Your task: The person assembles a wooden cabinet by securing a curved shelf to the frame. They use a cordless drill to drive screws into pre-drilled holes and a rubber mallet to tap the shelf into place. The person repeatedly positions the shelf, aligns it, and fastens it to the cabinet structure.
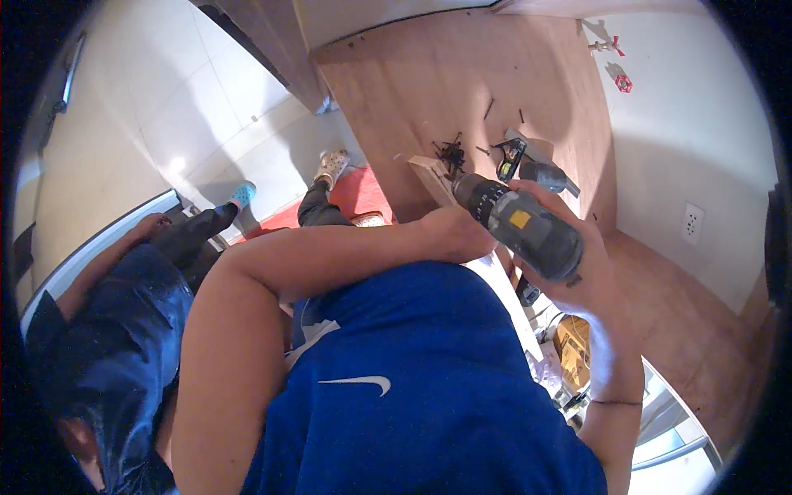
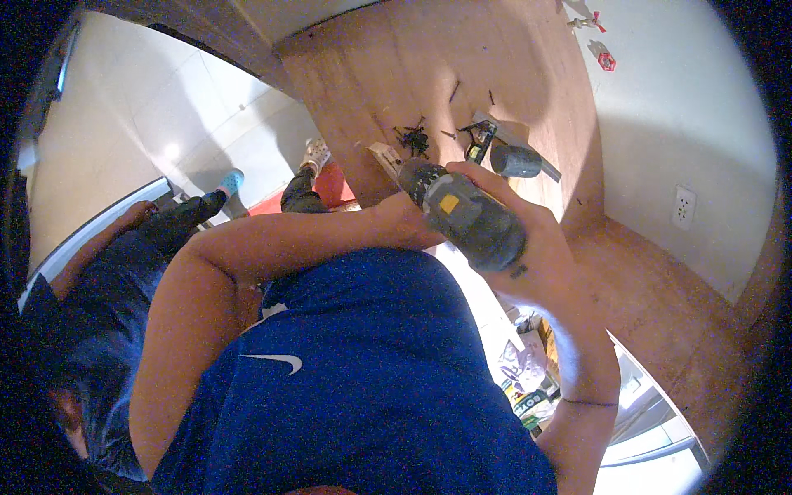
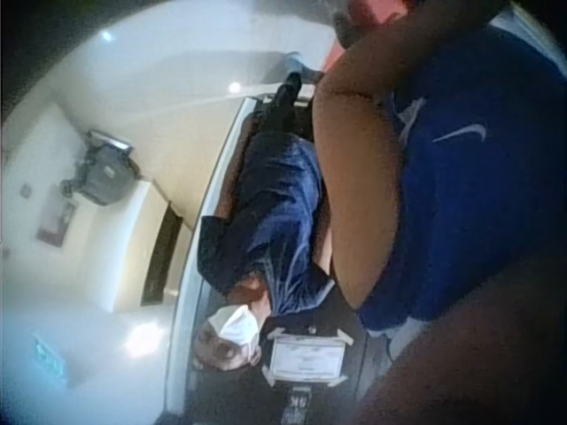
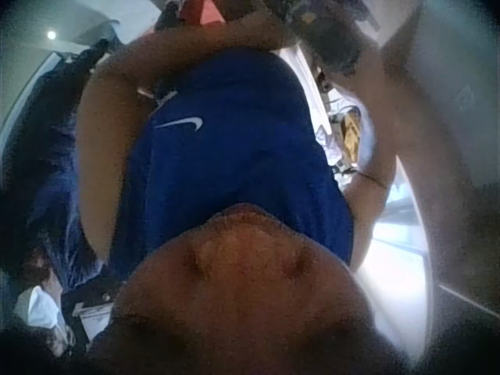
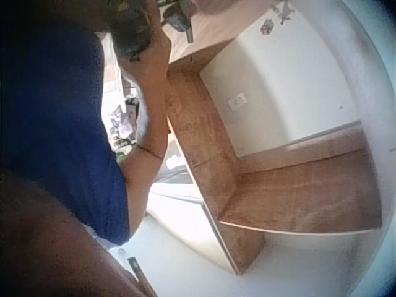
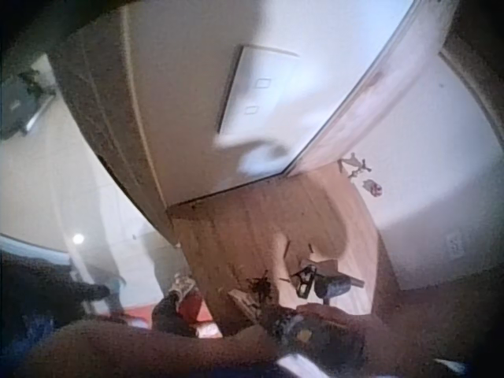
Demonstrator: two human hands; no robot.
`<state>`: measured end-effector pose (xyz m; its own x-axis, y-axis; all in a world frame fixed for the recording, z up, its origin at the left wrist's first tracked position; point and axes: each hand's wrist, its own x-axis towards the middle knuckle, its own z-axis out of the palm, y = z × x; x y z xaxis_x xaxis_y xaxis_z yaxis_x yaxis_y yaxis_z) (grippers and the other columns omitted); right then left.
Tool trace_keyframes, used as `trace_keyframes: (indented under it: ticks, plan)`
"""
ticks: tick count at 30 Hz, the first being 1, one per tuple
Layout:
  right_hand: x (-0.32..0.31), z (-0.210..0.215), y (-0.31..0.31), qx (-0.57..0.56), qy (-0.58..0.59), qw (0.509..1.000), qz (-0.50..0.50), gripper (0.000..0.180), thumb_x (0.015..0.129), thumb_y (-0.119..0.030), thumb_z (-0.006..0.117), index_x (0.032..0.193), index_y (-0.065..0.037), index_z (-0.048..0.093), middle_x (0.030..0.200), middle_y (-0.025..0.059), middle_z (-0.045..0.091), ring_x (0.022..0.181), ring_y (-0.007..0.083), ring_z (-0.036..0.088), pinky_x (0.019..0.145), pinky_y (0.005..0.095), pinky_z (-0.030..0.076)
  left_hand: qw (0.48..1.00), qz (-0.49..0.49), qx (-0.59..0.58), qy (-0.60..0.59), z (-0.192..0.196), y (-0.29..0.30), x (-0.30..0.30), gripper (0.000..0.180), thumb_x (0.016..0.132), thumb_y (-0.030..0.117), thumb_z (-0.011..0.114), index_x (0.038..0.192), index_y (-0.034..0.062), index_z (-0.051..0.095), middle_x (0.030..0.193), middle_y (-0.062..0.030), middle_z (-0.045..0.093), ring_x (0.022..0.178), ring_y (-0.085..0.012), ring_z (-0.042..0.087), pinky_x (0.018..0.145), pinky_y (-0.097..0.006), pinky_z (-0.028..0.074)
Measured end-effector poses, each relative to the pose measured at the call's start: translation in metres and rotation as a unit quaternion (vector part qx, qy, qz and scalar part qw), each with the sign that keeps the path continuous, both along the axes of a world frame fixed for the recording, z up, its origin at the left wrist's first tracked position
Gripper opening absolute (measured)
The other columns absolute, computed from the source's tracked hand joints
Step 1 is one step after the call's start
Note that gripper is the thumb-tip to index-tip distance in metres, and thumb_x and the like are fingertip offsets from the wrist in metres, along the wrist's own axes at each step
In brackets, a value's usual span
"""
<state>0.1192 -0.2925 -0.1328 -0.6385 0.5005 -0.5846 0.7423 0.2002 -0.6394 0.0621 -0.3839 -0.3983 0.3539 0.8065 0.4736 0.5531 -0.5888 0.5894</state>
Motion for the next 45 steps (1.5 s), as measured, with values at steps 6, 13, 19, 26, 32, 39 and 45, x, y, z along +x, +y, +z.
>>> trace_keyframes:
  ticks: [6,13,19,26,32,39,45]
  plan:
    - [0.002,-0.003,-0.001,-0.002,0.010,1.000,-0.014,0.074,0.079,0.000,0.075,0.149,-0.005,0.051,0.120,0.0093,0.072,0.109,0.0121,0.066,0.096,0.0300,0.050,0.999,-0.008,-0.023,-0.041,-0.003,0.001,0.003,0.015,0.085,0.014,0.062,0.088,0.0036,0.073,0.085,-0.0152,0.075,0.076,-0.0302,0.076,0.066,-0.043,0.062]
    - [0.005,-0.005,0.001,-0.012,0.016,0.999,-0.031,0.073,0.080,-0.003,0.076,0.149,-0.006,0.051,0.118,0.0063,0.072,0.106,0.0088,0.063,0.095,0.0278,0.049,0.999,-0.017,-0.030,-0.038,-0.010,0.001,0.009,0.014,0.084,0.014,0.064,0.086,0.0048,0.074,0.083,-0.0159,0.075,0.076,-0.0298,0.077,0.066,-0.043,0.062]
    - [0.005,-0.006,0.002,0.002,0.030,0.999,-0.012,0.070,0.083,-0.004,0.078,0.147,-0.014,0.053,0.114,0.0125,0.077,0.108,0.0179,0.073,0.090,0.0311,0.055,0.998,-0.016,-0.050,-0.046,-0.011,0.003,0.008,0.015,0.084,0.015,0.064,0.087,0.0044,0.075,0.083,-0.0162,0.075,0.077,-0.0302,0.077,0.066,-0.043,0.063]
    - [0.002,-0.001,0.003,0.005,0.009,1.000,-0.002,0.068,0.083,-0.006,0.078,0.146,-0.016,0.056,0.114,0.0123,0.077,0.107,0.0191,0.074,0.091,0.0313,0.055,0.999,-0.019,-0.035,-0.011,0.003,0.001,-0.002,0.016,0.085,0.014,0.063,0.087,0.0032,0.074,0.085,-0.0156,0.076,0.079,-0.0300,0.077,0.067,-0.044,0.063]
    - [-0.003,0.003,0.013,0.053,-0.041,0.992,0.111,0.070,0.080,-0.009,0.082,0.144,-0.022,0.058,0.107,0.0126,0.077,0.097,0.0265,0.076,0.086,0.0352,0.057,0.993,-0.045,-0.104,-0.030,-0.011,-0.003,0.006,0.022,0.091,0.017,0.058,0.106,0.0089,0.072,0.103,-0.0139,0.075,0.096,-0.0314,0.075,0.079,-0.044,0.062]
    - [-0.041,0.026,0.011,0.137,-0.094,0.959,0.231,0.073,0.072,-0.003,0.084,0.138,-0.026,0.063,0.101,0.0159,0.076,0.093,0.0367,0.074,0.082,0.0394,0.057,0.982,-0.044,-0.065,-0.173,0.007,-0.007,-0.010,0.030,0.099,0.020,0.052,0.125,0.0142,0.066,0.127,-0.0124,0.068,0.122,-0.0321,0.062,0.110,-0.046,0.047]
    - [-0.048,0.027,0.019,0.100,-0.130,0.960,0.226,0.075,0.072,-0.004,0.085,0.140,-0.026,0.061,0.100,0.0143,0.076,0.096,0.0365,0.075,0.084,0.0394,0.057,0.996,-0.023,-0.020,-0.085,0.033,-0.005,-0.028,0.026,0.089,0.020,0.060,0.109,0.0084,0.072,0.119,-0.0130,0.072,0.118,-0.0288,0.068,0.101,-0.045,0.054]
